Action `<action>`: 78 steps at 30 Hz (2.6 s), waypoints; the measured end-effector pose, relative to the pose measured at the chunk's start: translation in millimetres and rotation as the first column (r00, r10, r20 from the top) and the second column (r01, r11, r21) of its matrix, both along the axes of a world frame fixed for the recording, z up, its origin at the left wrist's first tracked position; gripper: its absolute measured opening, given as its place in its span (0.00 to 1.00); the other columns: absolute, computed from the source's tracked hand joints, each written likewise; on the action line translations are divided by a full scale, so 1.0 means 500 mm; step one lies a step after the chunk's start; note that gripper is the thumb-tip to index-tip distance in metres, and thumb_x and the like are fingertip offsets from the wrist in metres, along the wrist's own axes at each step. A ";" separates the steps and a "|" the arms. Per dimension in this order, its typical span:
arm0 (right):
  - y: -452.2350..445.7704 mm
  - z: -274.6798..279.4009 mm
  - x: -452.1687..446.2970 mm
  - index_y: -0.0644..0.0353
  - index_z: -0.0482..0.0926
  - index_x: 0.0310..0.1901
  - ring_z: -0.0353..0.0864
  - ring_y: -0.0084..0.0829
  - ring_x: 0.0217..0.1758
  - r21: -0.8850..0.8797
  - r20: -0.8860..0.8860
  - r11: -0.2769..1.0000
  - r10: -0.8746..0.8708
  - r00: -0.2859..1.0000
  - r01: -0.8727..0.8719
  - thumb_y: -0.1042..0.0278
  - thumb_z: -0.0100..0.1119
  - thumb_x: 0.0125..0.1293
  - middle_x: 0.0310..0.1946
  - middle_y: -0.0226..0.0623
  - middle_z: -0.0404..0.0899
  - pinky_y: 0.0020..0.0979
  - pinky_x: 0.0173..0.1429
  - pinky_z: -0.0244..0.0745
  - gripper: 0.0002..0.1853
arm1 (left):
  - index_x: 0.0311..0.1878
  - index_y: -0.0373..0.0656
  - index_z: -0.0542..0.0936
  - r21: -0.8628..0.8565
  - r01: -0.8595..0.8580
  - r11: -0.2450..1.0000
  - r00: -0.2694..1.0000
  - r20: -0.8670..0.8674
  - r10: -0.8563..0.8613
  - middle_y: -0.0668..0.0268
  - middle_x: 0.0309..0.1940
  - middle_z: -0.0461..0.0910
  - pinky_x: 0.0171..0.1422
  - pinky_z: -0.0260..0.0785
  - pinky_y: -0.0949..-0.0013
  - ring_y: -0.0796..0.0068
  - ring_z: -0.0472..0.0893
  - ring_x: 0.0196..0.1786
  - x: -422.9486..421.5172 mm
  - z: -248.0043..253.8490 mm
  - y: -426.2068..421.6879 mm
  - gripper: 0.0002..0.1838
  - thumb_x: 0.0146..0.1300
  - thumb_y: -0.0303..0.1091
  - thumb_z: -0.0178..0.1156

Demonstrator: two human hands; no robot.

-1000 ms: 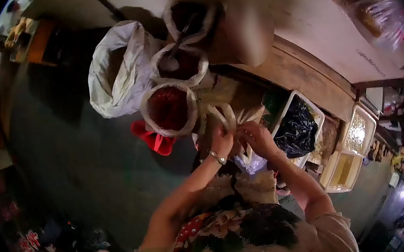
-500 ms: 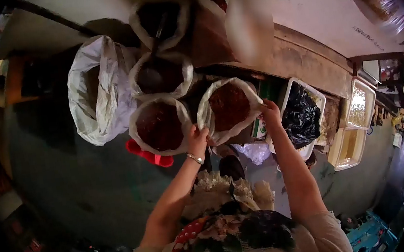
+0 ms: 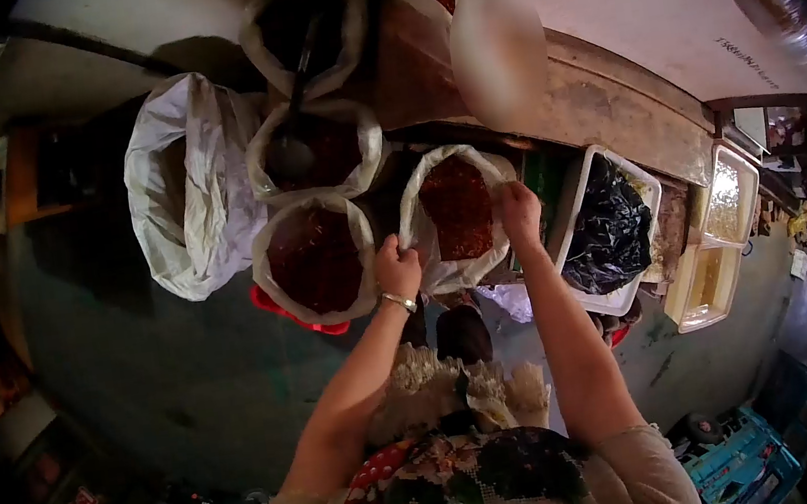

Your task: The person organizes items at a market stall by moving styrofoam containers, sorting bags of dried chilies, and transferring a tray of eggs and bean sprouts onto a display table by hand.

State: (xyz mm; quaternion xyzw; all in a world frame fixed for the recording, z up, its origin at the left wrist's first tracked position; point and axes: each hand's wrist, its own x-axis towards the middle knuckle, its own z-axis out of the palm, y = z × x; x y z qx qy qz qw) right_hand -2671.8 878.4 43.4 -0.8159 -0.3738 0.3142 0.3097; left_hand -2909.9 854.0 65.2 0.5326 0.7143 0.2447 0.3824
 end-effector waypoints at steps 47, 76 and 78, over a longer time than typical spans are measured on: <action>-0.049 -0.174 0.008 0.58 0.70 0.32 0.58 0.22 0.18 -0.117 -0.880 0.949 0.038 -0.474 0.293 0.68 0.35 0.64 0.19 0.25 0.61 0.23 0.25 0.58 0.11 | 0.57 0.39 0.65 -0.722 0.083 0.687 -0.332 0.630 0.702 0.57 0.54 0.67 0.59 0.63 0.50 0.57 0.69 0.54 0.007 0.050 0.005 0.19 0.63 0.28 0.42; 0.420 0.403 -0.031 0.64 0.77 0.32 0.76 0.37 0.26 0.431 0.043 0.895 0.109 0.993 -0.117 0.63 0.56 0.55 0.25 0.41 0.78 0.31 0.34 0.70 0.11 | 0.45 0.37 0.72 0.017 0.050 0.999 0.786 0.617 -0.050 0.66 0.37 0.75 0.46 0.67 0.71 0.77 0.73 0.41 0.195 0.222 0.545 0.15 0.59 0.35 0.56; 0.426 0.341 0.010 0.66 0.77 0.32 0.76 0.32 0.26 0.511 -0.419 0.849 0.108 0.902 0.136 0.67 0.56 0.57 0.23 0.37 0.77 0.29 0.32 0.70 0.09 | 0.44 0.36 0.73 0.022 0.001 1.000 0.774 0.633 -0.015 0.65 0.37 0.76 0.45 0.67 0.71 0.75 0.73 0.39 0.184 0.255 0.520 0.15 0.56 0.33 0.56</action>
